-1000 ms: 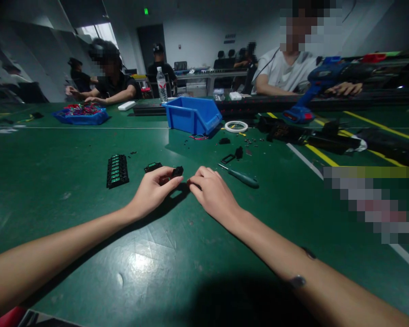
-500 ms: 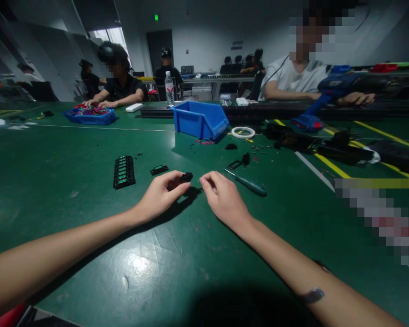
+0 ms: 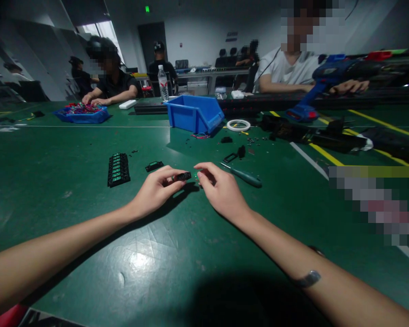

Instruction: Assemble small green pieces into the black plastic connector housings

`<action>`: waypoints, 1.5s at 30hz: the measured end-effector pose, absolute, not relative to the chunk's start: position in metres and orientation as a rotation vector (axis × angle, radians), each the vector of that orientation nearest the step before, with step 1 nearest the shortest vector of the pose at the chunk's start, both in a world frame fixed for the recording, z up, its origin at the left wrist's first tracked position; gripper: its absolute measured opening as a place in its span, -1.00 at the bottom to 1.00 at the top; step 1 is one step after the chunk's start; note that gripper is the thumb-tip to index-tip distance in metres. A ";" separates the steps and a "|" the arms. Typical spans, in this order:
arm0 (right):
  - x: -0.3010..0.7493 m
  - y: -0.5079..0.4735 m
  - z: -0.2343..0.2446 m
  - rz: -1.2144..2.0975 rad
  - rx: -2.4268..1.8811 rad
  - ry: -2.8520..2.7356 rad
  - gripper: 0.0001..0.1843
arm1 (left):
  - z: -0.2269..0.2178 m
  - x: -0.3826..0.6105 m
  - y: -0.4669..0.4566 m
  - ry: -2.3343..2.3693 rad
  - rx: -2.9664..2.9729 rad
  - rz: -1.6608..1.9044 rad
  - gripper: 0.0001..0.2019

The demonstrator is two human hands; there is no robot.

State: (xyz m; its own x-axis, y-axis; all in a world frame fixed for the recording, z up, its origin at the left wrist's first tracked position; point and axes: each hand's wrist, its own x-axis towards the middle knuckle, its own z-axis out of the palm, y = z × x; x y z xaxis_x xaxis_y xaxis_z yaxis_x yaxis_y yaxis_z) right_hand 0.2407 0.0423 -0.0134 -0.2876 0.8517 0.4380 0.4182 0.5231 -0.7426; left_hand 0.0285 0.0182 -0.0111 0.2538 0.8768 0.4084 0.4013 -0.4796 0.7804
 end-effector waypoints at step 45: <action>0.240 0.038 -0.005 0.516 -0.981 -1.958 -0.86 | -0.015 0.028 0.021 1.157 2.053 1.123 -0.83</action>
State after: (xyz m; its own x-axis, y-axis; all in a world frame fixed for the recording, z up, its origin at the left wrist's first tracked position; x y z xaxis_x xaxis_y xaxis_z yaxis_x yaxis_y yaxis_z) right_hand 0.2396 0.0383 -0.0055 -0.3184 0.7962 0.5145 0.4392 0.6049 -0.6643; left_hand 0.0277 0.0205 -0.0147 0.2894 0.8669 0.4058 0.4317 -0.4966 0.7530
